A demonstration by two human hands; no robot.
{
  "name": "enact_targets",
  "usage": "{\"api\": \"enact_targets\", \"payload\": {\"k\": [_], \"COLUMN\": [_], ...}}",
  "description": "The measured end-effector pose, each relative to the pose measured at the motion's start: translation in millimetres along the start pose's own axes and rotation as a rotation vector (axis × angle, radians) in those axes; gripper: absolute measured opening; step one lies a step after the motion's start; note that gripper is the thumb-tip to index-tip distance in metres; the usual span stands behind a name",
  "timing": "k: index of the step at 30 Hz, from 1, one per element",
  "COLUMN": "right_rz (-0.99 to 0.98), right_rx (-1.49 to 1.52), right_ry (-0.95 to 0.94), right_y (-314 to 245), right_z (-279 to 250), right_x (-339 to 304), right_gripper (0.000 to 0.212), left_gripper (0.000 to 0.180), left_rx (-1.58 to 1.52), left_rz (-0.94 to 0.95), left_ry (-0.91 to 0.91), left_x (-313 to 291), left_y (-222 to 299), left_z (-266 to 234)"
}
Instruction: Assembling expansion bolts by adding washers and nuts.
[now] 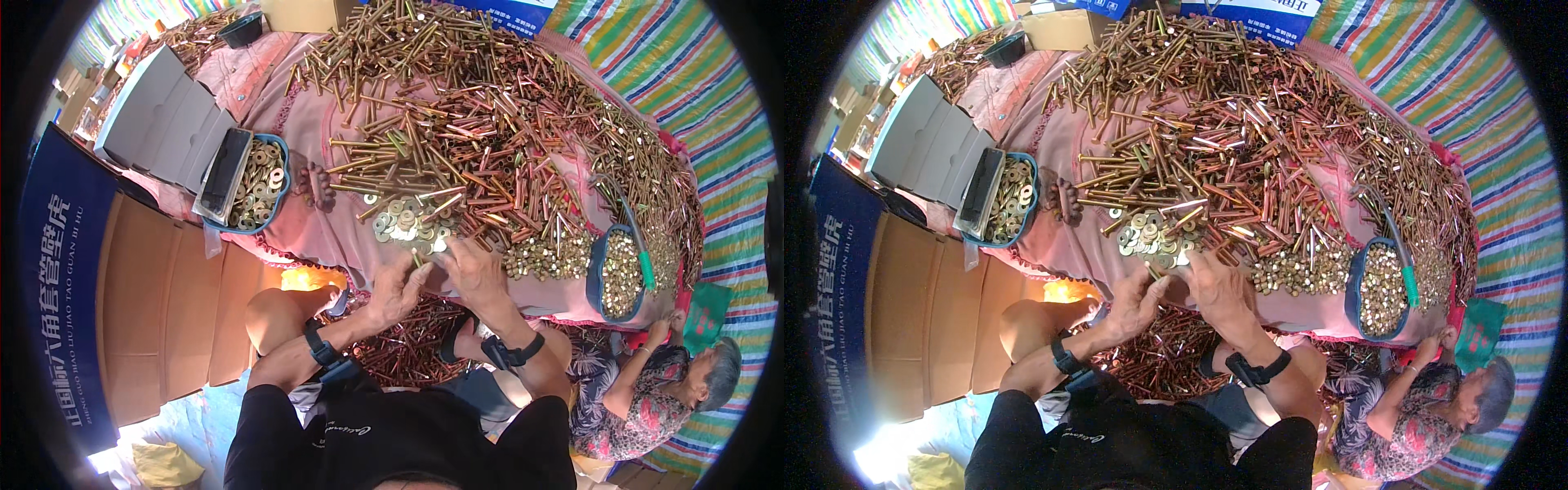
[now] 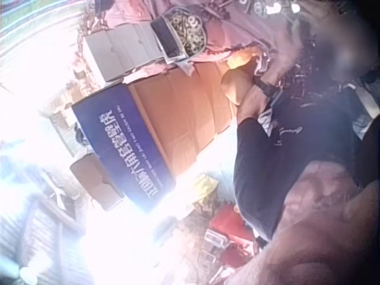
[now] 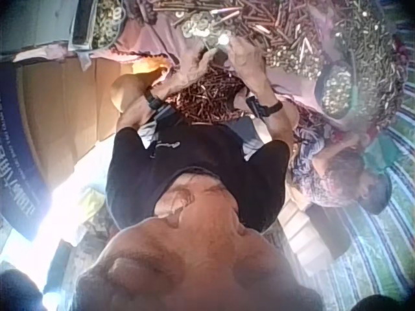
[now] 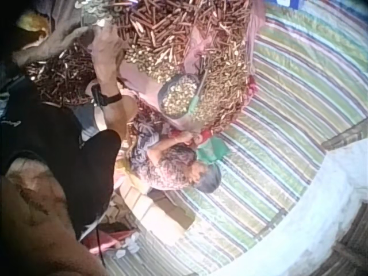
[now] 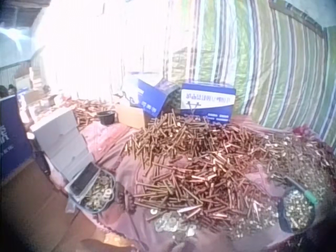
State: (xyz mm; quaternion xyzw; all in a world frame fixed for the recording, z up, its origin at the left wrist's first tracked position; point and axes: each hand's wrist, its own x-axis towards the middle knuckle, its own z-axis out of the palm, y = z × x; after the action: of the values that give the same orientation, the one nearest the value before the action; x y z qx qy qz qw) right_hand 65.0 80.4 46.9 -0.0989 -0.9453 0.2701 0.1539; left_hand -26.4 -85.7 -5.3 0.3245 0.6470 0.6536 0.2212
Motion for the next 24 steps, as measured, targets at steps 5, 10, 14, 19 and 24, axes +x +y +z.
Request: {"api": "enact_targets", "payload": {"k": [5, 10, 14, 19, 24], "right_rz": [-0.153, -0.183, -0.188, -0.141, -0.158], "right_rx": [-0.032, -0.034, -0.015, -0.021, 0.055], "right_ry": [0.008, -0.015, -0.009, -0.07, -0.091], "right_y": [13, 9, 6, -3, -1], "right_z": [16, 26, 25, 19, 19], "right_x": [0, 12, 17, 24, 31], "right_gripper": [0.026, 0.026, 0.024, 0.018, 0.011], "left_gripper": [0.015, 0.006, 0.006, 0.006, 0.007], "left_rx": [0.178, 0.213, 0.185, 0.202, 0.183], "left_rz": [0.075, 0.14, 0.195, 0.243, 0.279], "left_ry": [-0.075, -0.086, -0.048, -0.011, 0.036], "left_x": [-16, -19, -16, -14, -10], "left_y": [-11, -15, -13, -9, 1], "left_z": [6, 7, 6, 5, 4]}}
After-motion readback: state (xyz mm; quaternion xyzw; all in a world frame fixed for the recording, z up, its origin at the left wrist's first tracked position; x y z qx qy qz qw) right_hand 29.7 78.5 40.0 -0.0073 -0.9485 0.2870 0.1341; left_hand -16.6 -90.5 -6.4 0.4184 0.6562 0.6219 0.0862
